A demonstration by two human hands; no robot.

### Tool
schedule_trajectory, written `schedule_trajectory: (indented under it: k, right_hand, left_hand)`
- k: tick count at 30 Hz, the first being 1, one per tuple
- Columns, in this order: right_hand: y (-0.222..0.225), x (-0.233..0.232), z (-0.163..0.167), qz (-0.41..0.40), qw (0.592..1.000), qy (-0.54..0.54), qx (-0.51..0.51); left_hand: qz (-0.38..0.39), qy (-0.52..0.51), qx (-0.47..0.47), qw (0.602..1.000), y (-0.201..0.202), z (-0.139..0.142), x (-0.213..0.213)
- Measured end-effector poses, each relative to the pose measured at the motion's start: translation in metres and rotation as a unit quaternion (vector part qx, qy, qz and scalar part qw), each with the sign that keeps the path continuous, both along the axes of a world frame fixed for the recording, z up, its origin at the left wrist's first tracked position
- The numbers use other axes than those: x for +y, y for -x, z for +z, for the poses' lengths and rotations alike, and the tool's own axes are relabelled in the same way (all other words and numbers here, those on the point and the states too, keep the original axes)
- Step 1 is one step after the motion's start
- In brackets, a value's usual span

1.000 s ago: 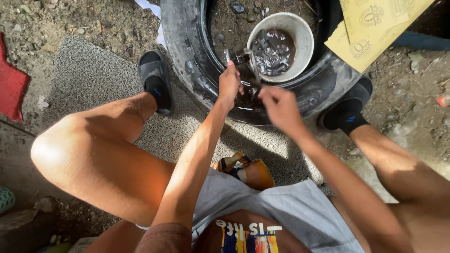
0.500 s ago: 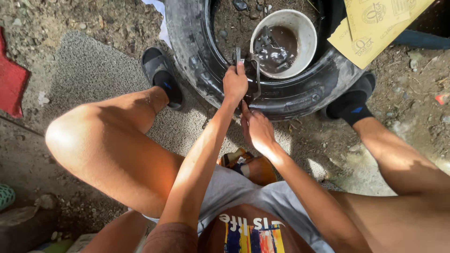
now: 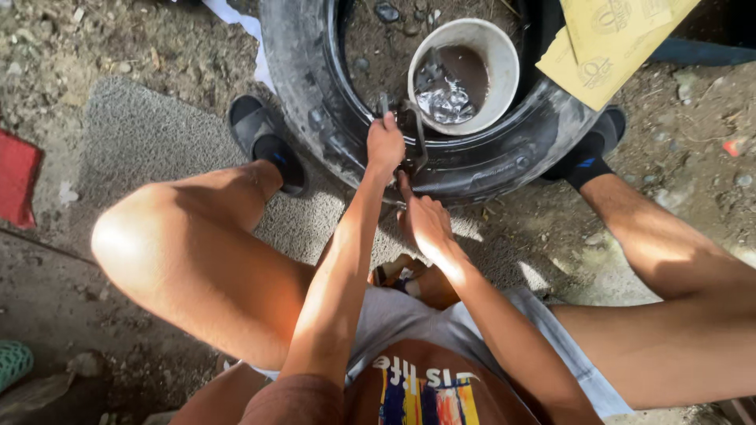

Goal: The person sits on the ground and uses a metal tool to scrape and clean the inner rim of a tire. They repeatedly dip the tool into a bucket of water and continue scraping the tire surface.

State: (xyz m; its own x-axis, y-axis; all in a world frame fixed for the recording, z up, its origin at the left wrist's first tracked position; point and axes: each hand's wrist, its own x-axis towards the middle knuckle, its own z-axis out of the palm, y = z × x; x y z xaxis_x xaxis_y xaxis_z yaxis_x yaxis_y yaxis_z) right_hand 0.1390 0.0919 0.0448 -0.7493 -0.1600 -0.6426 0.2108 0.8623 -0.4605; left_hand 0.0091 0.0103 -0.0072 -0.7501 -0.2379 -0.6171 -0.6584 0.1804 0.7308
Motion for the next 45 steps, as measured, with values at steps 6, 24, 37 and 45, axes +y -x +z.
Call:
schedule_trajectory:
  k: [6, 24, 37, 45]
  right_hand:
    - [0.002, -0.002, -0.013, -0.013, 0.999, -0.019, -0.024]
    - [0.01, 0.003, -0.012, -0.008, 1.0, -0.016, 0.018]
    - [0.011, 0.002, -0.025, 0.077, 0.987, -0.056, 0.131]
    - [0.015, 0.007, -0.029, 0.13, 0.966, -0.081, 0.207]
  left_hand:
    - [-0.003, 0.006, -0.067, 0.998, -0.001, -0.004, -0.004]
    - [-0.011, 0.058, 0.032, 0.998, -0.006, -0.002, -0.004]
    - [0.029, -0.087, -0.02, 0.996, -0.003, 0.008, -0.013]
    - [0.079, -0.241, -0.035, 0.967, -0.001, 0.006, -0.016]
